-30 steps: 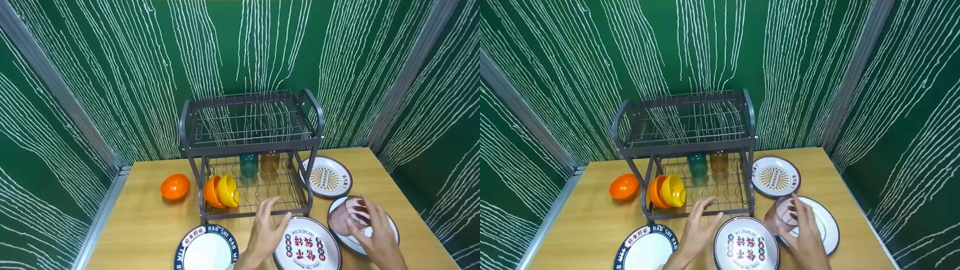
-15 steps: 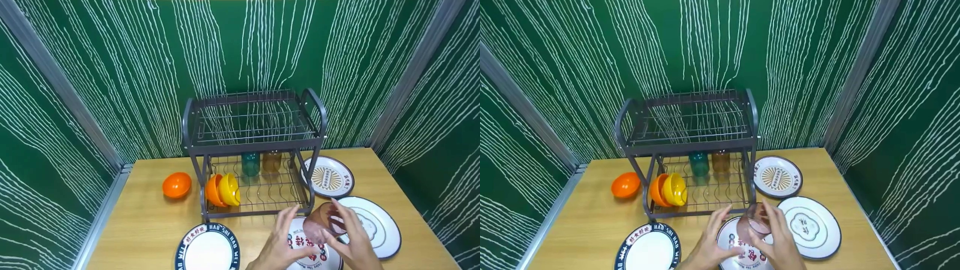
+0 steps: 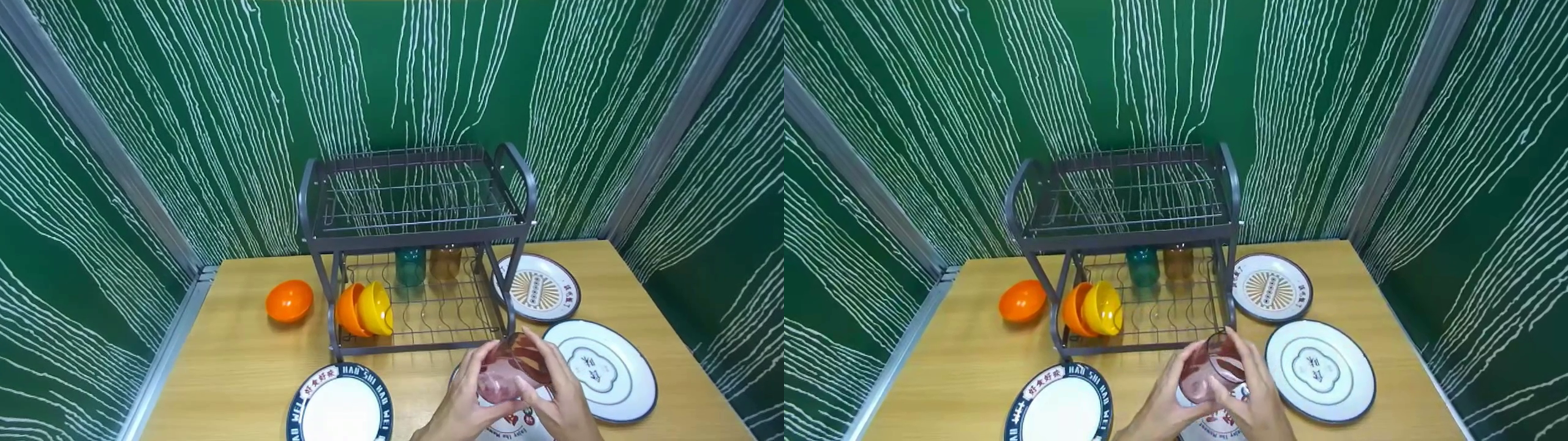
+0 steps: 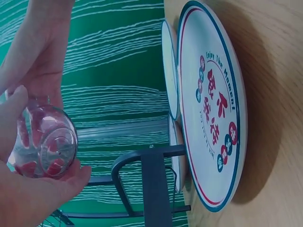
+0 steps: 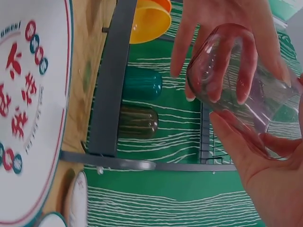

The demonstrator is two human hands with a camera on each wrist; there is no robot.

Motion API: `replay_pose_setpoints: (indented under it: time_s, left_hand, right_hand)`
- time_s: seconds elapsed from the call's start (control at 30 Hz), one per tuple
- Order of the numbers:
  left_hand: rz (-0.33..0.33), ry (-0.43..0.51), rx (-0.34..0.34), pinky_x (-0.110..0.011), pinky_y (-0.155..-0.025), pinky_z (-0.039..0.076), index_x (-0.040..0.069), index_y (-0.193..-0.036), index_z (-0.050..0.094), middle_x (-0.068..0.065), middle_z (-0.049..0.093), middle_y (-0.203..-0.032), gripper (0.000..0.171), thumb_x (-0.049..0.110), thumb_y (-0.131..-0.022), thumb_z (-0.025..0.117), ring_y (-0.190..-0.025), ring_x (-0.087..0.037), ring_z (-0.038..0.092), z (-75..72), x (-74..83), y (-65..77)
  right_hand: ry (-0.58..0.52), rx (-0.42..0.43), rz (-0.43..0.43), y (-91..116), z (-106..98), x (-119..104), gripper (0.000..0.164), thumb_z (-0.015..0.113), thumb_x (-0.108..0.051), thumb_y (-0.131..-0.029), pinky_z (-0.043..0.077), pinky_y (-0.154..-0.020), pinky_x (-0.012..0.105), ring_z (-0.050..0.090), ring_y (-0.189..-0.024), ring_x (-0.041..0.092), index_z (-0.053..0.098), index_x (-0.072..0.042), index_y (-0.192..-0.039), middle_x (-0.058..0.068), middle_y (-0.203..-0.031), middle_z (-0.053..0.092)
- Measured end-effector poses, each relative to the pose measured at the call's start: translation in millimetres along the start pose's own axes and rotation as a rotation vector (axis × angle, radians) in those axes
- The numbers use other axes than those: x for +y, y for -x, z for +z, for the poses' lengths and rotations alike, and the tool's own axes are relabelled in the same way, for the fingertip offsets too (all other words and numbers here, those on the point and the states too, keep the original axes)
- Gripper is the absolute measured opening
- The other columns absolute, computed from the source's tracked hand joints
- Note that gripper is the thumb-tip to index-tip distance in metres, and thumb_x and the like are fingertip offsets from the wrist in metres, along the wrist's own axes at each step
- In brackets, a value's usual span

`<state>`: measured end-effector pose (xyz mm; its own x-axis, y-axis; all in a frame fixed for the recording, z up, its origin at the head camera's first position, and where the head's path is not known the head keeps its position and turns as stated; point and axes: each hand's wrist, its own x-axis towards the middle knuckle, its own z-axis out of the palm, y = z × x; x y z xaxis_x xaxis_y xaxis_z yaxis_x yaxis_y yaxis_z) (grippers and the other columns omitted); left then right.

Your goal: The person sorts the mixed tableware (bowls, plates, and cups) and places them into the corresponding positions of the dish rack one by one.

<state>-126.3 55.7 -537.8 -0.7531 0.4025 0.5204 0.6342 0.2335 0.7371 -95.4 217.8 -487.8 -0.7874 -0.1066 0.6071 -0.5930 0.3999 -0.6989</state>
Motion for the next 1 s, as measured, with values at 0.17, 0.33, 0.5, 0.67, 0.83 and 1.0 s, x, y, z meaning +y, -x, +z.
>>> replay_pose_setpoints:
  time_s: [0.17, 0.33, 0.5, 0.67, 0.83, 1.0]
  left_hand:
    - [-0.098, 0.125, -0.05, -0.028, -0.094, 0.045, 0.027, -0.146, 0.027, 0.008, 0.04, -0.134, 0.082, 0.044, -0.08, 0.072, -0.116, -0.011, 0.047, -5.6, 4.7, 1.0]
    - [-0.166, 0.295, -0.03, -0.03, -0.096, 0.045, 0.029, -0.142, 0.032, 0.004, 0.042, -0.131, 0.077, 0.036, -0.079, 0.076, -0.115, -0.015, 0.05, -12.9, 7.7, -0.5]
    - [-0.19, 0.544, -0.014, -0.034, -0.092, 0.049, 0.022, -0.139, 0.034, -0.009, 0.045, -0.13, 0.07, 0.016, -0.082, 0.075, -0.112, -0.023, 0.054, -30.8, 24.2, -5.8]
    - [-0.17, 0.615, 0.001, -0.035, -0.092, 0.05, 0.018, -0.138, 0.034, -0.013, 0.045, -0.128, 0.067, 0.012, -0.084, 0.072, -0.11, -0.023, 0.055, -43.3, 34.3, -11.2]
    - [-0.162, 0.562, 0.034, -0.035, -0.096, 0.046, 0.019, -0.14, 0.034, -0.01, 0.044, -0.13, 0.068, 0.013, -0.084, 0.072, -0.114, -0.021, 0.053, -53.2, 37.4, -17.0]
    - [-0.115, 0.472, 0.071, -0.035, -0.1, 0.044, 0.018, -0.142, 0.036, -0.011, 0.038, -0.134, 0.068, 0.011, -0.084, 0.072, -0.119, -0.021, 0.05, -64.0, 42.1, -24.5]
  right_hand:
    - [-0.108, -0.019, 0.11, 8.0, -0.3, 16.0, 0.069, 0.058, 0.013, -0.083, 0.049, -0.089, 0.022, 0.056, -0.113, 0.017, 0.031, -0.002, -0.145, 0.015, -0.13, 0.049]
    - [-0.259, -0.012, 0.143, 14.2, 0.2, 29.8, 0.063, 0.051, 0.012, -0.088, 0.046, -0.092, 0.02, 0.052, -0.115, 0.018, 0.028, -0.002, -0.145, 0.015, -0.131, 0.045]
    - [-0.345, -0.061, 0.145, 15.9, 3.1, 31.3, 0.063, 0.041, 0.011, -0.092, 0.05, -0.088, 0.026, 0.052, -0.114, 0.019, 0.016, -0.002, -0.148, 0.018, -0.13, 0.043]
    - [-0.413, -0.082, 0.085, 15.8, 7.8, 35.5, 0.06, 0.038, 0.015, -0.091, 0.053, -0.083, 0.03, 0.056, -0.11, 0.021, 0.017, 0.004, -0.146, 0.021, -0.127, 0.045]
    - [-0.536, -0.104, 0.004, 14.9, 14.3, 40.6, 0.059, 0.037, 0.022, -0.087, 0.047, -0.094, 0.027, 0.05, -0.118, 0.021, 0.015, 0.012, -0.14, 0.022, -0.131, 0.041]
    - [-0.548, -0.092, -0.007, 15.1, 23.7, 42.0, 0.061, 0.044, 0.025, -0.084, 0.04, -0.101, 0.025, 0.045, -0.124, 0.022, 0.017, 0.014, -0.138, 0.026, -0.132, 0.039]
